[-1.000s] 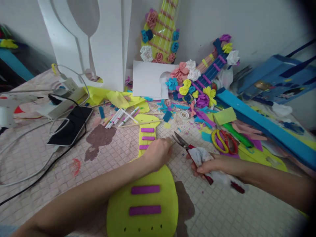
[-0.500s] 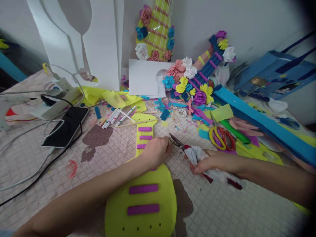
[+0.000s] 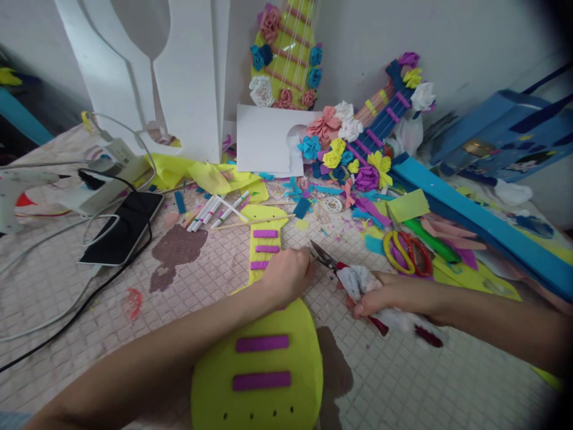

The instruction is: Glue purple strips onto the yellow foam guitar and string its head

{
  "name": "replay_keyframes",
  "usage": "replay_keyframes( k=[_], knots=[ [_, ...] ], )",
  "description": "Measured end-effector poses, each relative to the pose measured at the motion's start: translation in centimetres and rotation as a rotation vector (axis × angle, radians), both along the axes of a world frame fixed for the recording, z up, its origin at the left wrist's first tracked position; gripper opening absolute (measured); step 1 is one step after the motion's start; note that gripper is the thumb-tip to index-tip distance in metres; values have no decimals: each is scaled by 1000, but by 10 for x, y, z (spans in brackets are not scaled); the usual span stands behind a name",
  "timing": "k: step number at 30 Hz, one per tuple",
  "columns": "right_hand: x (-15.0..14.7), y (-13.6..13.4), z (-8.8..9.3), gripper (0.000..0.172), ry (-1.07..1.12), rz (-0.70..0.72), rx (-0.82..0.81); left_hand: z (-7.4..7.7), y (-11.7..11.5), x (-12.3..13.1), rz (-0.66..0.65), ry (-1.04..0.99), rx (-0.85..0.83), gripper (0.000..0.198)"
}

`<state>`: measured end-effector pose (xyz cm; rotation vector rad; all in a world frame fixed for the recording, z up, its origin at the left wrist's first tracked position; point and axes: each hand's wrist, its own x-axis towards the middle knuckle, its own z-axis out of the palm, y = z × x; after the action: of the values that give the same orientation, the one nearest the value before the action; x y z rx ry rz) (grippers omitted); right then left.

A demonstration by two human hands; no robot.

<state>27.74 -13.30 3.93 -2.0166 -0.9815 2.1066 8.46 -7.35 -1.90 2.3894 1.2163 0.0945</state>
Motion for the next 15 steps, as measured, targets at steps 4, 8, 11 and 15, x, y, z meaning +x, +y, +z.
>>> replay_keyframes(
  k=[4,8,11,15],
  knots=[
    [0,0,0,28,-18,0,19,0,0,1,-13,24,23,20],
    [-2,1,0,27,-39,17,53,-2,-1,1,-25,28,48,21],
    [-3,2,0,23,-71,49,56,-3,-2,2,-30,40,64,20],
    [-4,1,1,15,-65,66,60,-4,-3,1,-49,42,83,19]
  ],
)
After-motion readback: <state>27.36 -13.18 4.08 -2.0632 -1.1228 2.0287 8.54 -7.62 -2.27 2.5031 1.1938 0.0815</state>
